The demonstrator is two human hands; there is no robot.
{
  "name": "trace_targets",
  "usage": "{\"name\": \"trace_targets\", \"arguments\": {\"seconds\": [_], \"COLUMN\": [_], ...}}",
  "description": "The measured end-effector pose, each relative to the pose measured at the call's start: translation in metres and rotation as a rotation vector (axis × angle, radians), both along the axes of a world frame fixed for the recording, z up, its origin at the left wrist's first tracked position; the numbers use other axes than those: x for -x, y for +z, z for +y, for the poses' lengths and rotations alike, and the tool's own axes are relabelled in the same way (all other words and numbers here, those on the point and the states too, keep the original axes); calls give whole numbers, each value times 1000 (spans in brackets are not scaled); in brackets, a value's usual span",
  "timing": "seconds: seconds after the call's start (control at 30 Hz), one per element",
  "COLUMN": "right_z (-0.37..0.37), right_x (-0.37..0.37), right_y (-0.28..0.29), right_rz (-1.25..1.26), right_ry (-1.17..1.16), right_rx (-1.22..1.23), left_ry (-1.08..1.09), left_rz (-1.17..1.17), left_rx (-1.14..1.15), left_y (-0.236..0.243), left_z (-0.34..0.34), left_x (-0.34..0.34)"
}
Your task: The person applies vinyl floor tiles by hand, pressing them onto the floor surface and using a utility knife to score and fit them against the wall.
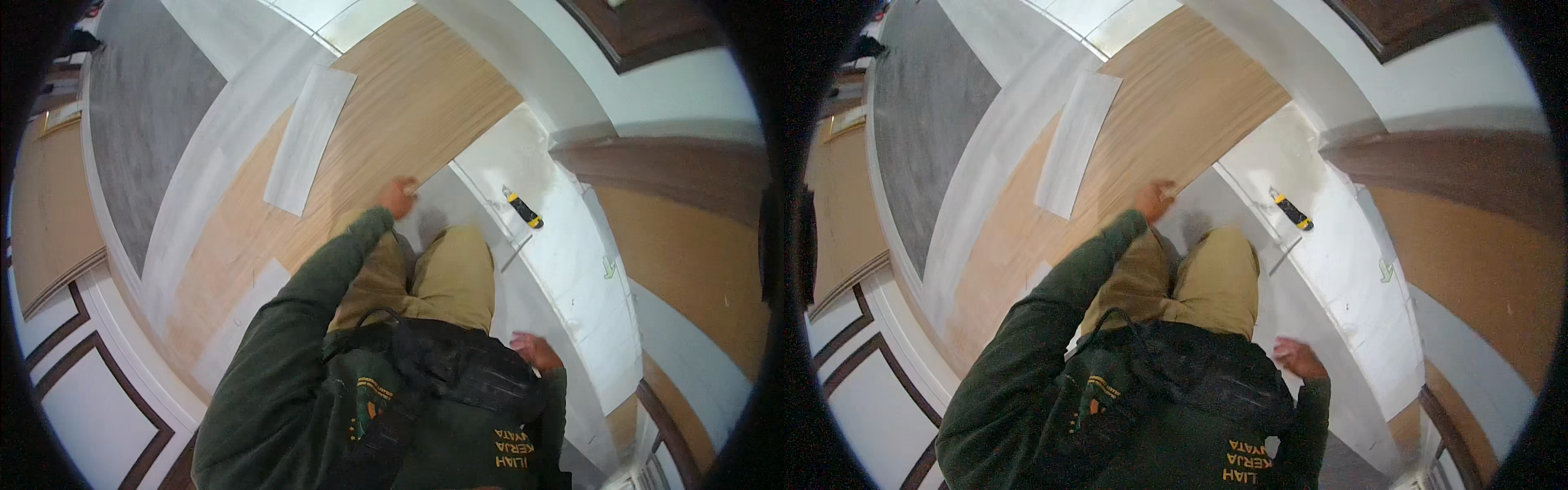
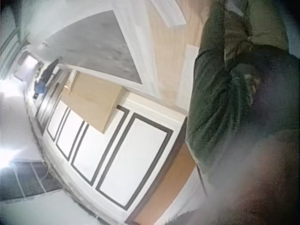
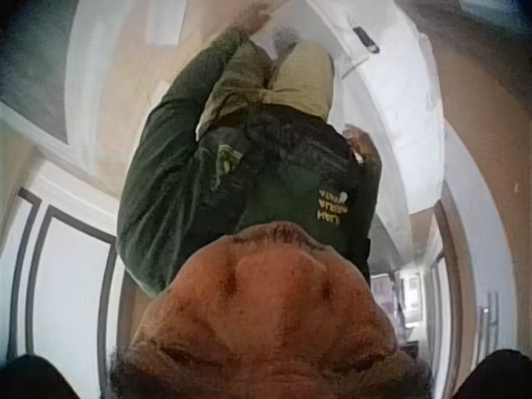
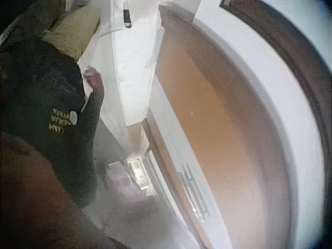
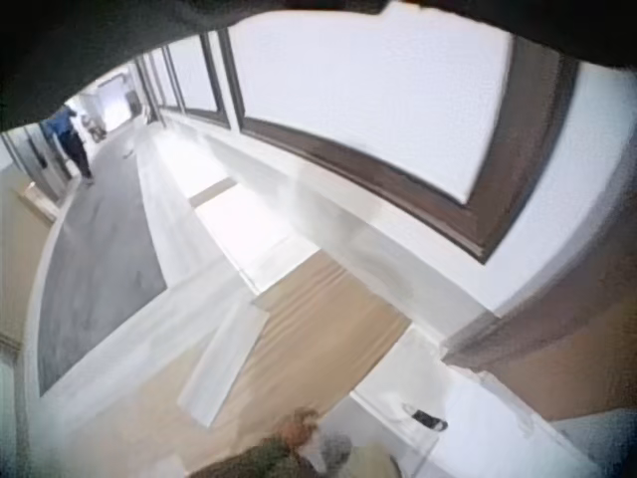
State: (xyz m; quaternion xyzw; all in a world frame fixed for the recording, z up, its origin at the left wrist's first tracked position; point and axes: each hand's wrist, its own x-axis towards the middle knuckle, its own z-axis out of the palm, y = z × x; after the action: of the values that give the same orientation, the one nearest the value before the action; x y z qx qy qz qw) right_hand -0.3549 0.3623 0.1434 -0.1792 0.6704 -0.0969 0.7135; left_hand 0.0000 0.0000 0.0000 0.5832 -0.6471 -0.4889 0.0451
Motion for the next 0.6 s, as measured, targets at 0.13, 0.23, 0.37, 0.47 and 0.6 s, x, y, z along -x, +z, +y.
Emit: {"name": "trace_targets", "arguments": {"seconds": [0.13, 0.23, 0.37, 0.47, 0.6], "right_z": [-95, -136, -128, -118, -135], "right_x": [-2, 13, 35, 47, 50], "right_y": [1, 16, 5, -15, -48], "right_rz": [467, 466, 465, 416, 472], "right_ry": [-63, -130, -23, -38, 230], "right_rx": [329, 229, 169, 130, 229], "left_ry": [162, 158, 84, 53, 64], "left_rz": [-462, -583, -622, -673, -689], "left_rx": [188, 147, 45, 58, 150], "left_y": [-45, -62, -63, -69, -85], "left_z": [-85, -107, -115, -102, -77], "left_x": [-39, -41, -33, -20, -18]}}
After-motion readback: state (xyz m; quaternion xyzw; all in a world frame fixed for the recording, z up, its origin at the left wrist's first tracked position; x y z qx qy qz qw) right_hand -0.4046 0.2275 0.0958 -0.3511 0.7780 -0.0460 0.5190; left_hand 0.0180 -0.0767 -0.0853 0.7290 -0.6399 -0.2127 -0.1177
